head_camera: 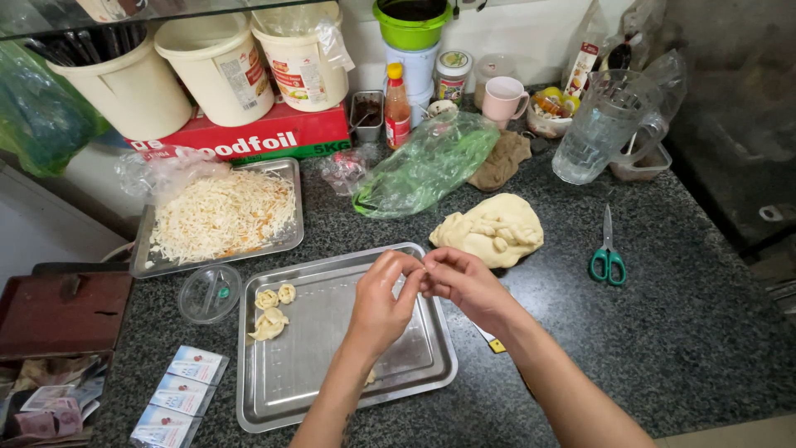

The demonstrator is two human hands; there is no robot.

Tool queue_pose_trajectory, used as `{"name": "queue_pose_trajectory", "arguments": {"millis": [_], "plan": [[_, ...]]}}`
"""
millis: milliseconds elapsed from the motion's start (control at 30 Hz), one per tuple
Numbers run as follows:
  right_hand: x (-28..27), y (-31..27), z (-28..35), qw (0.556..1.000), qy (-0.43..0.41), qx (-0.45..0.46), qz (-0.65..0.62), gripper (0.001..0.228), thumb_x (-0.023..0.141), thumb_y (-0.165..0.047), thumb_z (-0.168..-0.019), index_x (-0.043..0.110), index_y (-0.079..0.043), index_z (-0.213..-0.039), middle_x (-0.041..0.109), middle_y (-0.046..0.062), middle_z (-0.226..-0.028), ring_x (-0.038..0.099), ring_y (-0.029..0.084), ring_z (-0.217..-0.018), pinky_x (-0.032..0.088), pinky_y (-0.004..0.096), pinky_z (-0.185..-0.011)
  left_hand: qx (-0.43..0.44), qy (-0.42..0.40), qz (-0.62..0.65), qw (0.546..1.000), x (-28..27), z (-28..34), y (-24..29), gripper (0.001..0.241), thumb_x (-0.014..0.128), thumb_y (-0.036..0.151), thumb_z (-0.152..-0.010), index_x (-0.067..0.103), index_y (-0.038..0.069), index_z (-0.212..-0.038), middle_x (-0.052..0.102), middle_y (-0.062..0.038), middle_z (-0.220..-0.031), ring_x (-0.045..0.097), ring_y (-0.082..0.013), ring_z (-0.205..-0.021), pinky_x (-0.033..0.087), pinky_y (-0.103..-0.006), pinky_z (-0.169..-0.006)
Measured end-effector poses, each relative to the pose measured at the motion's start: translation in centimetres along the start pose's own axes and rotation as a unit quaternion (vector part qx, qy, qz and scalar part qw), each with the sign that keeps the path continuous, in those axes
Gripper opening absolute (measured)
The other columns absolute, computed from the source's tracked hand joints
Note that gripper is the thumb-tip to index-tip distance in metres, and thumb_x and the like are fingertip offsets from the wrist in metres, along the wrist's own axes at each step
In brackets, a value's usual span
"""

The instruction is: Shaping small pieces of dough and arranging them in rows on a metal tray.

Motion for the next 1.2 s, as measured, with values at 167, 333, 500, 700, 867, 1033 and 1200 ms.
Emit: {"name": "queue_pose_trajectory", "arguments": {"millis": [167, 333, 500, 700, 867, 1033, 1200], "plan": [[0.3, -1.1, 0.1, 1.000, -0.001, -0.020, -0.007, 0.020, 0.072, -0.007, -0.092, 0.067, 0.003, -0.109, 0.066, 0.012, -0.089, 0.072, 0.023, -0.082, 0.063, 0.036, -0.080, -0.012, 0.020, 0.017, 1.000, -0.3, -0.2, -0.4, 0.009, 0.072, 0.006, -0.090, 0.073, 0.011, -0.097, 0.069, -0.006, -0.084, 0.070, -0.0273, -0.081, 0.057, -0.0381, -0.075], [0.0, -0.4, 0.2, 1.000, 0.000, -0.007, -0.024, 0.021, 0.070, -0.007, -0.092, 0.066, 0.003, -0.109, 0.066, 0.013, -0.089, 0.072, 0.024, -0.081, 0.063, 0.036, -0.077, -0.014, 0.022, 0.019, 0.999, -0.1, 0.1, -0.8, 0.003, 0.073, 0.007, -0.091, 0.073, 0.011, -0.092, 0.067, -0.006, -0.078, 0.069, -0.0278, -0.076, 0.057, -0.0374, -0.072], [0.2, -0.8, 0.2, 1.000, 0.000, -0.019, -0.009, 0.020, 0.071, -0.007, -0.092, 0.066, 0.004, -0.109, 0.066, 0.012, -0.088, 0.072, 0.022, -0.079, 0.063, 0.035, -0.076, -0.006, 0.013, 0.027, 1.000, -0.3, -0.3, 0.4, 0.012, 0.067, 0.000, -0.092, 0.073, 0.010, -0.096, 0.069, -0.007, -0.082, 0.071, -0.0302, -0.078, 0.058, -0.0399, -0.073], [0.8, -1.2, 0.4, 1.000, -0.003, -0.017, -0.009, 0.022, 0.073, -0.008, -0.091, 0.066, 0.003, -0.109, 0.067, 0.011, -0.089, 0.073, 0.022, -0.081, 0.063, 0.034, -0.077, -0.013, 0.032, 0.018, 0.999, -0.3, 0.0, -0.3, 0.005, 0.073, 0.005, -0.090, 0.072, 0.009, -0.092, 0.066, -0.006, -0.078, 0.069, -0.0286, -0.076, 0.057, -0.0387, -0.072], [0.3, -0.5, 0.2, 1.000, -0.004, -0.006, -0.009, 0.020, 0.069, -0.013, -0.095, 0.066, 0.001, -0.109, 0.067, 0.010, -0.088, 0.073, 0.021, -0.080, 0.063, 0.034, -0.076, 0.000, 0.016, 0.018, 1.000, -0.2, -0.1, 0.2, 0.007, 0.069, 0.004, -0.092, 0.073, 0.010, -0.093, 0.067, -0.007, -0.080, 0.070, -0.0307, -0.078, 0.057, -0.0405, -0.073], [0.8, -1.4, 0.3, 1.000, 0.006, -0.014, -0.001, 0.021, 0.072, -0.007, -0.092, 0.066, 0.002, -0.110, 0.066, 0.010, -0.089, 0.073, 0.021, -0.082, 0.062, 0.033, -0.079, -0.007, 0.043, 0.019, 0.999, -0.6, -0.1, -0.2, 0.009, 0.074, 0.006, -0.090, 0.073, 0.009, -0.098, 0.066, -0.006, -0.083, 0.069, -0.0267, -0.080, 0.057, -0.0376, -0.075], [1.2, -1.2, 0.8, 1.000, 0.005, 0.011, -0.010, 0.022, 0.072, -0.011, -0.092, 0.066, 0.002, -0.109, 0.066, 0.010, -0.090, 0.073, 0.023, -0.084, 0.063, 0.035, -0.079, -0.006, 0.031, 0.002, 1.000, -0.4, -0.1, 0.1, 0.005, 0.069, 0.004, -0.093, 0.071, 0.008, -0.092, 0.065, -0.006, -0.079, 0.069, -0.0289, -0.076, 0.057, -0.0381, -0.072]]}}
Point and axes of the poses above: each hand's wrist, its own z-axis away from the middle knuckle, its own x-axis out of the palm, y = z × x, the point moved 9 cm from there along -z, towards the middle knuckle
